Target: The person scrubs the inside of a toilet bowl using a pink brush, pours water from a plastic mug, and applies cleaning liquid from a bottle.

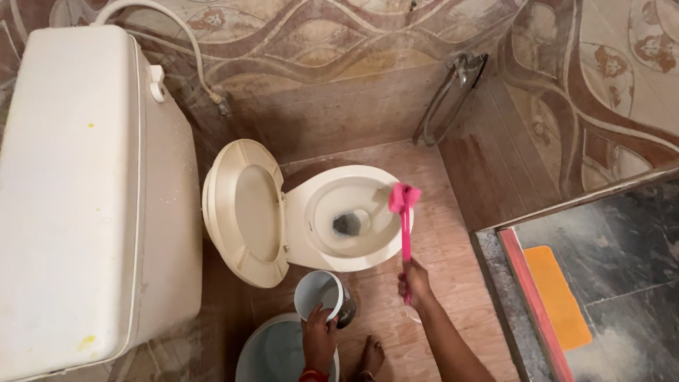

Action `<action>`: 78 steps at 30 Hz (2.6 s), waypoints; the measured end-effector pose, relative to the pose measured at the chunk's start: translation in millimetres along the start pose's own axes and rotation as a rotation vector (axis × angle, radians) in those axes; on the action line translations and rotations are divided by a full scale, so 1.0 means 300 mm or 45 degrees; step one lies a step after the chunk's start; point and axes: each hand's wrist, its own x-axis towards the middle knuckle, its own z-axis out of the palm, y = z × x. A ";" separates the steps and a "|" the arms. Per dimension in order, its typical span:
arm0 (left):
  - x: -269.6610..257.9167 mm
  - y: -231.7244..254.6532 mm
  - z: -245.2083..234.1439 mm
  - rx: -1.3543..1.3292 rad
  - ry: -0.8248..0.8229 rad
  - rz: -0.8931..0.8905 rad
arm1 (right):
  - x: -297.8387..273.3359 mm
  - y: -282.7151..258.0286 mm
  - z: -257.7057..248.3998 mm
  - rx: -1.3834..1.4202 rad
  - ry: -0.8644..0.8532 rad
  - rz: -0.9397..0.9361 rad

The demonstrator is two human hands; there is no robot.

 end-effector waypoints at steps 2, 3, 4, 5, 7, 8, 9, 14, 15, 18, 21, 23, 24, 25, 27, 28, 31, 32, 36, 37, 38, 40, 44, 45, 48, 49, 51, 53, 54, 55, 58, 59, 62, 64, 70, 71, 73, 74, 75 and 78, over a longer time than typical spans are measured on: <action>-0.003 0.005 0.013 -0.059 -0.017 -0.008 | 0.064 -0.077 0.043 0.010 -0.047 -0.010; -0.006 0.006 0.021 -0.117 -0.037 -0.013 | 0.097 -0.110 0.063 0.004 -0.050 0.002; -0.011 0.006 0.030 -0.117 -0.030 -0.024 | 0.123 -0.131 0.075 -0.006 -0.054 0.008; -0.015 0.008 0.041 -0.043 -0.030 0.001 | 0.145 -0.153 0.077 -0.057 -0.073 0.023; -0.009 0.012 0.055 0.033 -0.032 0.030 | 0.157 -0.165 0.064 -0.102 -0.092 0.035; -0.012 0.013 0.060 0.006 -0.033 0.026 | 0.143 -0.153 0.043 -0.113 -0.092 0.020; -0.014 0.013 0.061 -0.021 -0.034 0.021 | 0.126 -0.134 0.026 -0.124 -0.093 0.006; 0.009 0.035 0.048 -0.009 0.036 0.041 | 0.105 -0.054 0.067 -0.054 0.021 0.003; 0.019 0.043 0.045 -0.005 0.055 0.022 | 0.117 -0.048 0.087 -0.071 0.030 -0.001; 0.056 0.070 0.041 -0.026 0.030 0.071 | 0.170 -0.091 0.161 -0.230 -0.078 -0.102; 0.095 0.103 0.040 0.027 -0.014 0.087 | 0.167 -0.146 0.225 -0.469 -0.046 -0.032; 0.103 0.131 0.038 0.045 -0.021 0.083 | 0.124 -0.153 0.221 -0.555 -0.062 -0.052; 0.101 0.143 0.033 0.063 -0.030 0.081 | 0.105 -0.154 0.216 -0.639 -0.075 -0.074; 0.099 0.151 0.027 0.062 -0.033 0.081 | 0.081 -0.139 0.202 -0.639 -0.073 -0.072; 0.105 0.158 0.016 -0.020 -0.047 -0.001 | 0.028 -0.073 0.157 -0.442 -0.151 0.016; 0.104 0.156 0.008 -0.022 -0.044 -0.001 | 0.006 -0.043 0.122 -0.335 -0.175 0.055; 0.102 0.132 -0.019 -0.052 0.005 -0.015 | 0.005 0.050 0.056 -0.178 -0.113 0.114; 0.102 0.121 -0.031 -0.064 0.001 -0.096 | 0.024 0.070 0.057 -0.120 -0.025 0.138; 0.083 0.095 -0.065 0.009 0.105 -0.072 | 0.143 0.028 0.144 -0.234 -0.069 0.028; 0.081 0.088 -0.077 0.014 0.110 -0.077 | 0.179 -0.008 0.185 -0.244 -0.057 -0.011; 0.074 0.080 -0.087 0.024 0.097 -0.073 | 0.208 -0.043 0.223 -0.300 -0.139 -0.009; 0.057 0.072 -0.096 0.037 0.081 -0.073 | 0.229 -0.087 0.278 -0.355 -0.221 -0.001; 0.047 0.080 -0.102 0.071 0.108 -0.045 | 0.209 -0.118 0.299 -0.618 -0.203 0.036; 0.043 0.083 -0.106 0.071 0.091 -0.068 | 0.209 -0.124 0.276 -0.607 -0.166 0.050; 0.025 0.095 -0.135 0.051 0.106 -0.017 | 0.237 -0.124 0.242 -0.256 -0.121 0.093; 0.018 0.100 -0.147 0.052 0.112 -0.021 | 0.248 -0.123 0.242 -0.261 -0.127 0.095; 0.013 0.111 -0.165 0.059 -0.008 -0.212 | 0.267 -0.129 0.258 0.277 -0.171 0.319; -0.006 0.118 -0.176 0.059 0.034 -0.185 | 0.261 -0.120 0.271 0.165 -0.189 0.216; -0.005 0.119 -0.183 0.060 0.072 -0.152 | 0.257 -0.122 0.292 0.059 -0.205 0.109; 0.001 0.118 -0.188 0.063 0.078 -0.150 | 0.253 -0.130 0.321 0.061 -0.212 0.108; -0.009 0.110 -0.186 0.056 -0.041 -0.279 | 0.205 -0.139 0.367 -0.374 -0.302 0.033; -0.011 0.107 -0.181 0.085 -0.052 -0.278 | 0.184 -0.141 0.369 -0.725 -0.355 0.004; -0.008 0.103 -0.158 0.036 -0.013 -0.249 | 0.169 -0.181 0.336 -1.044 -0.402 -0.002; -0.005 0.107 -0.146 -0.041 0.036 -0.221 | 0.193 -0.204 0.294 -1.010 -0.399 0.022; 0.004 0.126 -0.120 -0.037 0.135 -0.012 | 0.264 -0.196 0.237 -0.442 -0.253 0.054; 0.002 0.127 -0.115 -0.014 0.132 0.002 | 0.258 -0.185 0.252 -0.395 -0.243 0.051; 0.008 0.125 -0.108 0.013 0.137 0.022 | 0.230 -0.173 0.301 -0.369 -0.249 0.027; 0.002 0.123 -0.103 0.023 0.144 0.026 | 0.204 -0.161 0.317 -0.428 -0.271 0.013; -0.002 0.121 -0.098 0.034 0.152 0.030 | 0.180 -0.151 0.333 -0.491 -0.291 -0.007; -0.012 0.113 -0.094 0.034 0.092 -0.062 | 0.140 -0.139 0.344 -0.906 -0.462 0.042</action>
